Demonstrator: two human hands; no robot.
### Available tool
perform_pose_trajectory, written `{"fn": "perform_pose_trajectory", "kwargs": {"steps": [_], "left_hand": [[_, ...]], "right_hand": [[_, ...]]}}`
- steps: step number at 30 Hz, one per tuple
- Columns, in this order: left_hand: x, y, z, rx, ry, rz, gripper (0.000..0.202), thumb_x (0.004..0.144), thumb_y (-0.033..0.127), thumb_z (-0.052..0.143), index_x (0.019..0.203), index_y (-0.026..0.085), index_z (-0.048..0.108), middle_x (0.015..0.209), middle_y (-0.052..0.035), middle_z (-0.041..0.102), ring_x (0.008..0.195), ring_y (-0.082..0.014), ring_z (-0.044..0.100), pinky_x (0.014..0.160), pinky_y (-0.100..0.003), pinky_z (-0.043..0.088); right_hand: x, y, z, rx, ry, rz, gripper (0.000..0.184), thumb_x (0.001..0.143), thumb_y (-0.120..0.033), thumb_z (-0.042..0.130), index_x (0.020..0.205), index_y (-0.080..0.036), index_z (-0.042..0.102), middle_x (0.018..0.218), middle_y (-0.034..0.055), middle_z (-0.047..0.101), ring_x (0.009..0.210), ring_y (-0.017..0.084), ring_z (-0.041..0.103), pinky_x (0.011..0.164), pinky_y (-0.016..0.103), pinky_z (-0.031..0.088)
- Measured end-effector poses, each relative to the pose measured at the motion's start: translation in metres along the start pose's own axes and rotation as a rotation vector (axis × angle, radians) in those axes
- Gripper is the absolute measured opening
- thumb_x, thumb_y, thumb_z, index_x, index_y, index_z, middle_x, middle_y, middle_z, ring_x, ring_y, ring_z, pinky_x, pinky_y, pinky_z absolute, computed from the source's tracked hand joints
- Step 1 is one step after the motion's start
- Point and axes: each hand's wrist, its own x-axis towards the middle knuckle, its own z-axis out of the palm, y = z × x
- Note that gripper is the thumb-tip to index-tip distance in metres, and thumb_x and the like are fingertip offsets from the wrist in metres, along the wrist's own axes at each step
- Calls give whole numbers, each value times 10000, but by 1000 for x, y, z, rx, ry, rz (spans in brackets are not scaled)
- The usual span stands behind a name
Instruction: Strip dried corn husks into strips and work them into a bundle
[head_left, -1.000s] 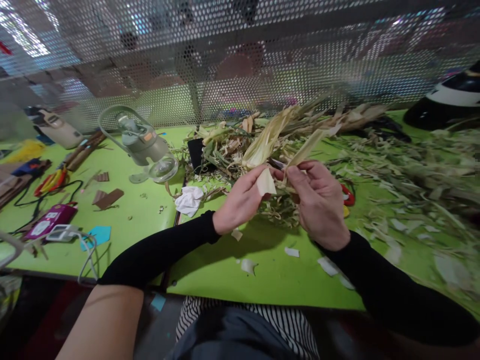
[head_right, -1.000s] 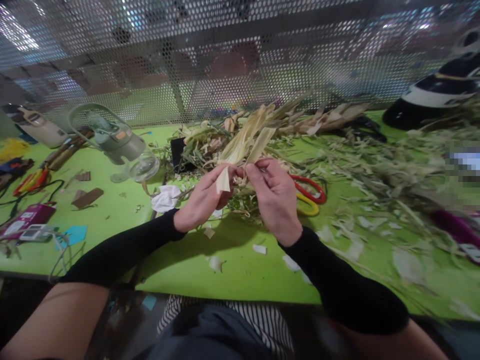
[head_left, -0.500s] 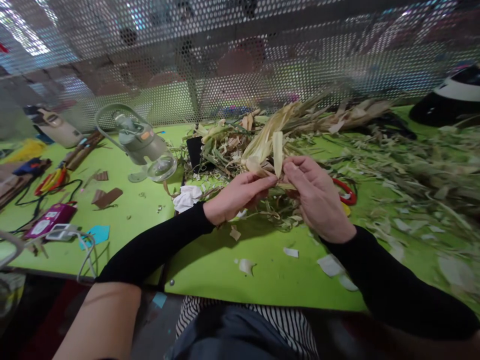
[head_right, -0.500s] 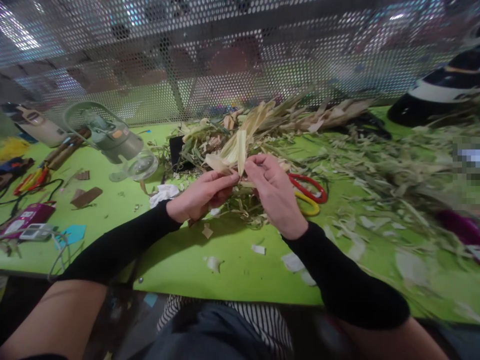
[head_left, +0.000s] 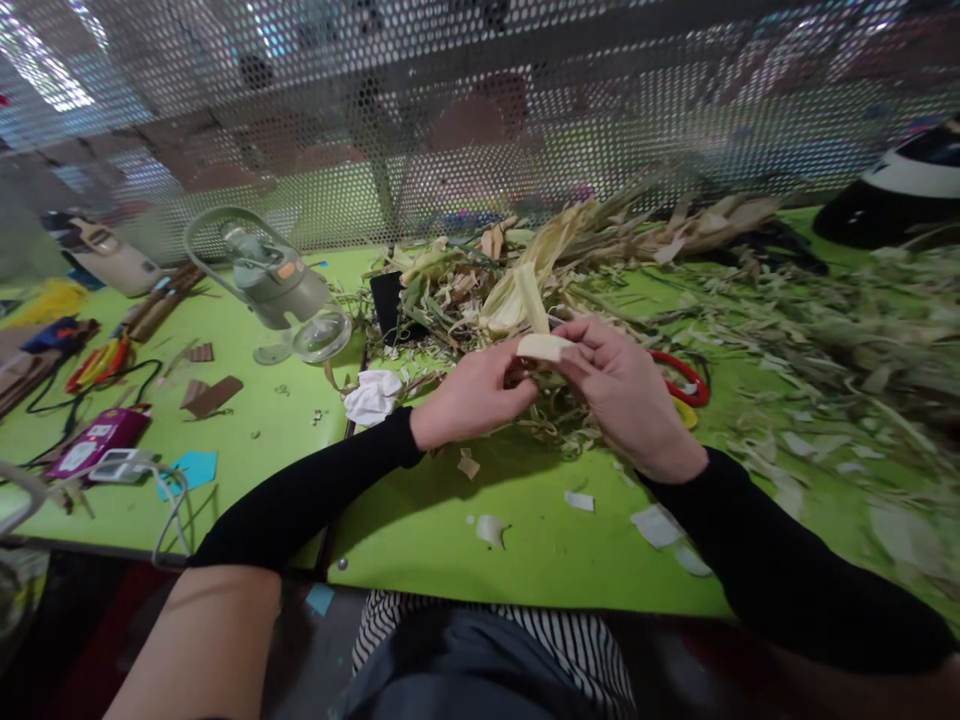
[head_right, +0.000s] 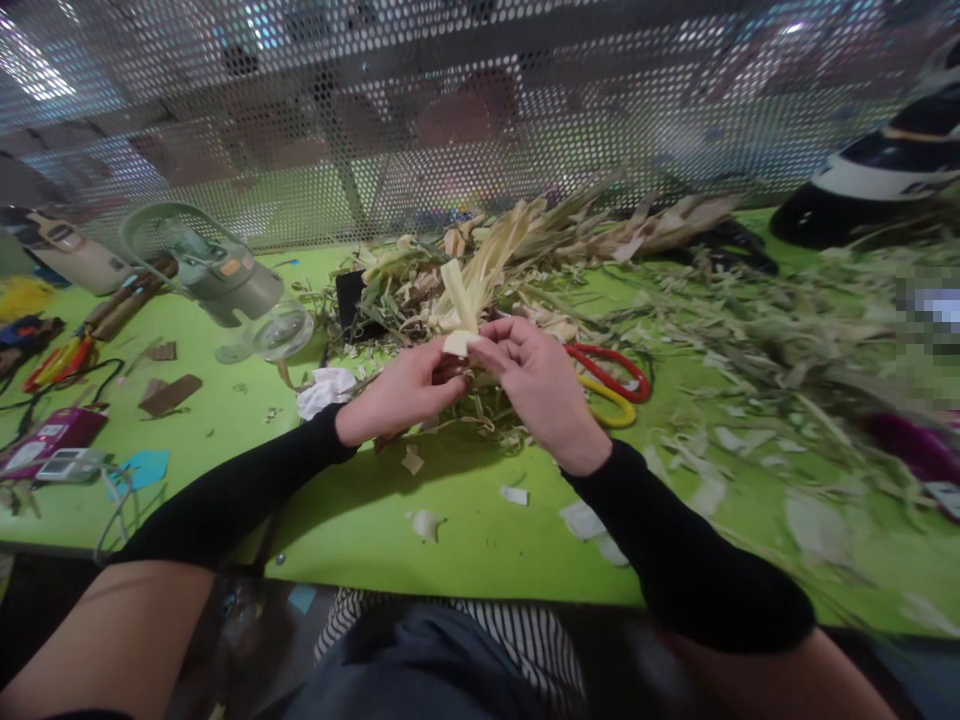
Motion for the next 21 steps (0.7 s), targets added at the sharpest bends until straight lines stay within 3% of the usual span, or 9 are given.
{"fn": "perform_pose_trajectory", "kwargs": {"steps": [3, 9, 17, 21], "left_hand": [[0, 0, -1, -6, -39, -15, 87, 877, 215, 611, 864, 181, 531, 770, 31, 560, 702, -113, 465, 667, -261, 357], [3, -3, -3, -76, 36, 18, 270, 937, 428, 643, 904, 173, 560, 825, 4, 607, 747, -128, 509, 714, -262, 404], [-2, -1, -4, -208, 60, 17, 230, 883, 379, 687, 896, 174, 584, 766, 23, 593, 700, -107, 491, 698, -247, 421], [-4, 3, 0, -253, 82, 3, 363, 893, 514, 676, 804, 172, 592, 735, 16, 576, 691, -109, 485, 677, -250, 422]], "right_hand": [[0, 3, 1, 75, 6, 39, 354, 828, -530, 777, 859, -226, 598, 614, -69, 516, 497, 96, 369, 477, 269, 273], [-2, 0, 1, 59, -44, 36, 378, 880, -542, 742, 802, -225, 551, 577, -66, 485, 470, 82, 375, 434, 246, 250], [-6, 2, 2, 23, 40, -77, 251, 916, -443, 706, 803, -239, 613, 681, -32, 560, 538, 110, 455, 481, 261, 348], [-8, 6, 5, 43, 72, -110, 189, 920, -404, 697, 808, -260, 646, 739, -10, 631, 592, 146, 519, 523, 292, 395]]}}
